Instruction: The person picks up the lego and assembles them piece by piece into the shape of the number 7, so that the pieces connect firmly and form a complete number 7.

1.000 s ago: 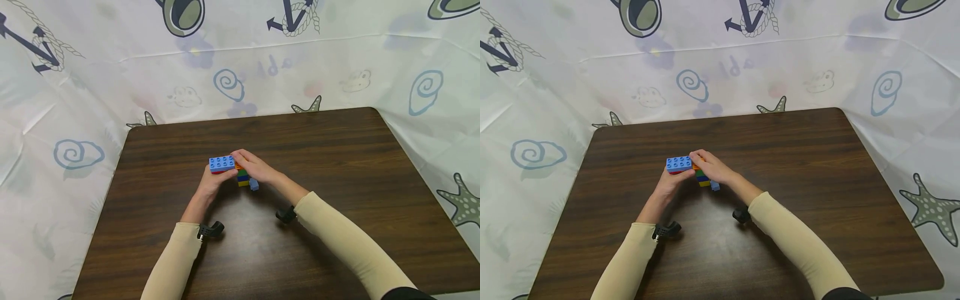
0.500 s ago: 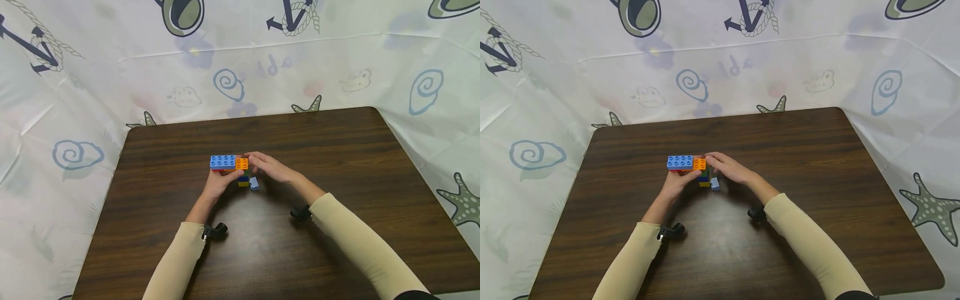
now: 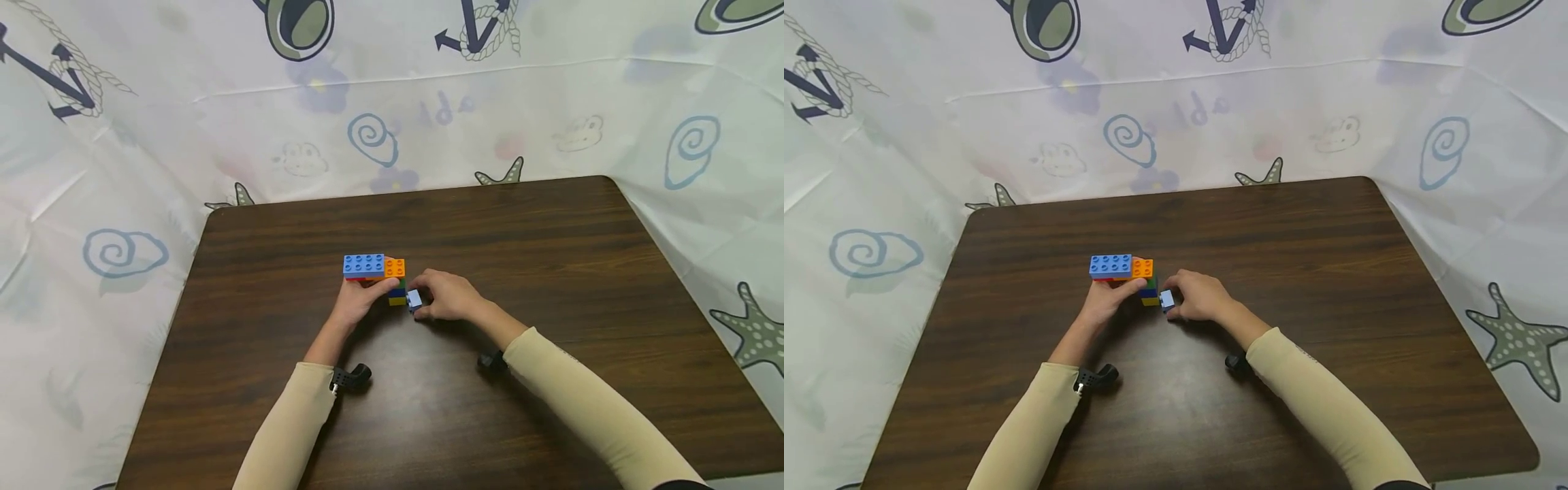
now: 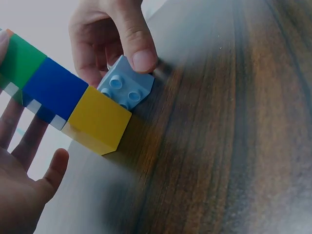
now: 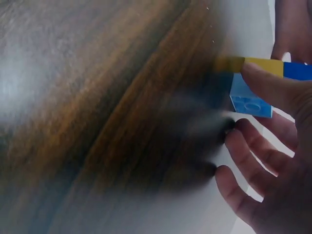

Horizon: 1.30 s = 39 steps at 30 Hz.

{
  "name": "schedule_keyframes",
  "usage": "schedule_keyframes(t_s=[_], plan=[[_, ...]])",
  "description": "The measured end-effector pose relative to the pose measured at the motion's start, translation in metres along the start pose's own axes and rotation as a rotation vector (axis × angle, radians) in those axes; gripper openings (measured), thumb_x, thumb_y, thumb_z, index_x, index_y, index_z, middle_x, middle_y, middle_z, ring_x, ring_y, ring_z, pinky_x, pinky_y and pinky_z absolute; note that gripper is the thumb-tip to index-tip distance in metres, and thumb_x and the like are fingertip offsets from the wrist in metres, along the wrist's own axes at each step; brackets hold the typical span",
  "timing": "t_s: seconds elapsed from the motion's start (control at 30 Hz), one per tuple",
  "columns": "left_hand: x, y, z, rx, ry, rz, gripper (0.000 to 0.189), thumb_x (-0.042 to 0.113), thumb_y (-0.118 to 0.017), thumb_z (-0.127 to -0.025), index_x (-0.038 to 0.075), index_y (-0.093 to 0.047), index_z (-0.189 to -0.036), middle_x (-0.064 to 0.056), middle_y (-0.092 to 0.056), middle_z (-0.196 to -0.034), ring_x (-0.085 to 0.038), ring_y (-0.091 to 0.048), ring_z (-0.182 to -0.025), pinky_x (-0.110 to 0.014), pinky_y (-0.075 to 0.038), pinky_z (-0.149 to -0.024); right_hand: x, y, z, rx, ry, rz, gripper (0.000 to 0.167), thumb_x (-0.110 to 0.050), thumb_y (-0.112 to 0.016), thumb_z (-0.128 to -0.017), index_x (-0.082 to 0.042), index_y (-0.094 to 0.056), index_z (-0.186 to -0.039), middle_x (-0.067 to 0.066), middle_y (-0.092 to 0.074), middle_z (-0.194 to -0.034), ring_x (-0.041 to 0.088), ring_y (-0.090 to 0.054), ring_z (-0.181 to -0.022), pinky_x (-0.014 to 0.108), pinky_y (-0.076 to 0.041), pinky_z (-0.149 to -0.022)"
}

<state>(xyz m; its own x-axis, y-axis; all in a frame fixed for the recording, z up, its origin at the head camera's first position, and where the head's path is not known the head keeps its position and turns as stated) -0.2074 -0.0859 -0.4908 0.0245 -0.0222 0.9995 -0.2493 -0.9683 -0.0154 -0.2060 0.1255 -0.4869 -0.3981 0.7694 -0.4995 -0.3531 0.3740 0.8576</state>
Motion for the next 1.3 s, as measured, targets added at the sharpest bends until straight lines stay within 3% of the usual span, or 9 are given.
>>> schedule_keyframes(t_s=[0.13,0.27,0.37,0.53,0.77,0.93,1.07,1.3], plan=[[0.005,-0.003,0.002,0.004,-0.031,-0.008,0.039,0.010,-0.077,-0.086,0.000,-0.063,-0.121,-0.009,-0.069,-0.110,-0.019,-0.063,-0.096,-0.029,-0.049,-0.090,-0.001,-0.001,-0.001,0.009,-0.020,0.005,0.044,-0.032,-0.082,-0.080,-0.015,-0.068,-0.119,-0.003,-0.062,-0.109,0.015,-0.055,-0.085,0.035,-0.048,-0.075],[-0.010,-0.001,-0.003,0.028,-0.051,-0.009,0.040,0.015,-0.079,-0.085,0.004,-0.063,-0.120,-0.010,-0.069,-0.111,-0.021,-0.063,-0.097,-0.030,-0.049,-0.090,0.006,0.002,-0.002,0.026,-0.015,-0.088,0.039,-0.029,-0.082,-0.080,-0.010,-0.070,-0.112,-0.003,-0.063,-0.100,0.013,-0.057,-0.081,0.031,-0.050,-0.074],[-0.010,0.000,-0.003,0.036,-0.058,0.004,0.040,0.013,-0.078,-0.085,0.003,-0.063,-0.121,-0.009,-0.069,-0.111,-0.021,-0.063,-0.097,-0.030,-0.049,-0.091,0.012,0.006,-0.002,0.048,0.014,-0.165,0.041,-0.027,-0.079,-0.083,-0.008,-0.068,-0.118,-0.003,-0.065,-0.092,0.012,-0.059,-0.078,0.030,-0.051,-0.072],[-0.011,0.000,-0.004,0.043,-0.068,0.037,0.039,0.005,-0.076,-0.085,0.001,-0.062,-0.121,-0.006,-0.069,-0.110,-0.018,-0.063,-0.096,-0.028,-0.050,-0.089,0.012,0.021,0.001,0.100,0.047,-0.220,0.043,-0.025,-0.072,-0.089,-0.008,-0.063,-0.127,-0.001,-0.065,-0.098,0.016,-0.057,-0.082,0.033,-0.050,-0.074],[-0.014,-0.002,-0.004,0.039,-0.060,0.028,0.040,0.006,-0.075,-0.086,0.000,-0.060,-0.123,-0.008,-0.069,-0.111,-0.019,-0.063,-0.096,-0.029,-0.050,-0.090,0.008,0.044,0.006,0.241,-0.014,-0.332,0.036,-0.021,-0.075,-0.088,-0.006,-0.065,-0.119,0.006,-0.066,-0.107,0.020,-0.063,-0.089,0.035,-0.054,-0.078],[-0.014,-0.001,-0.002,0.048,-0.058,0.018,0.040,0.013,-0.078,-0.085,0.005,-0.061,-0.120,-0.007,-0.069,-0.110,-0.021,-0.063,-0.096,-0.030,-0.050,-0.090,-0.003,0.057,0.006,0.370,0.035,-0.473,0.033,-0.009,-0.076,-0.085,-0.003,-0.064,-0.116,0.010,-0.066,-0.107,0.023,-0.065,-0.090,0.041,-0.055,-0.082],[-0.014,-0.001,-0.002,0.048,-0.081,0.022,0.041,0.016,-0.079,-0.084,0.004,-0.062,-0.120,-0.010,-0.068,-0.111,-0.023,-0.063,-0.097,-0.031,-0.050,-0.090,-0.016,0.062,0.005,0.391,0.087,-0.553,0.031,-0.004,-0.077,-0.084,-0.004,-0.062,-0.111,0.010,-0.067,-0.107,0.025,-0.066,-0.094,0.046,-0.054,-0.086],[-0.016,-0.002,-0.003,0.047,-0.102,0.038,0.038,0.012,-0.078,-0.085,0.003,-0.061,-0.118,-0.008,-0.068,-0.109,-0.022,-0.063,-0.096,-0.032,-0.051,-0.090,-0.034,0.059,0.002,0.363,0.146,-0.482,0.027,-0.008,-0.075,-0.086,-0.006,-0.063,-0.111,0.007,-0.066,-0.109,0.026,-0.064,-0.099,0.049,-0.051,-0.090]])
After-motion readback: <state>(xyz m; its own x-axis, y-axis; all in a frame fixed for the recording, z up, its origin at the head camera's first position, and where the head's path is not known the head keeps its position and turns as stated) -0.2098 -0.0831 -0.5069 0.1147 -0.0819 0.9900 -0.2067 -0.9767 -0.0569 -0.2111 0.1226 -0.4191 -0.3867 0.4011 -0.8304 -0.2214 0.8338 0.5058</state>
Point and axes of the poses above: each hand's wrist, its own z-axis away from the middle knuckle, its own y-axis out of the back of the hand, x = y × z, the point moved 1 cm from there along -z, towards the middle knuckle
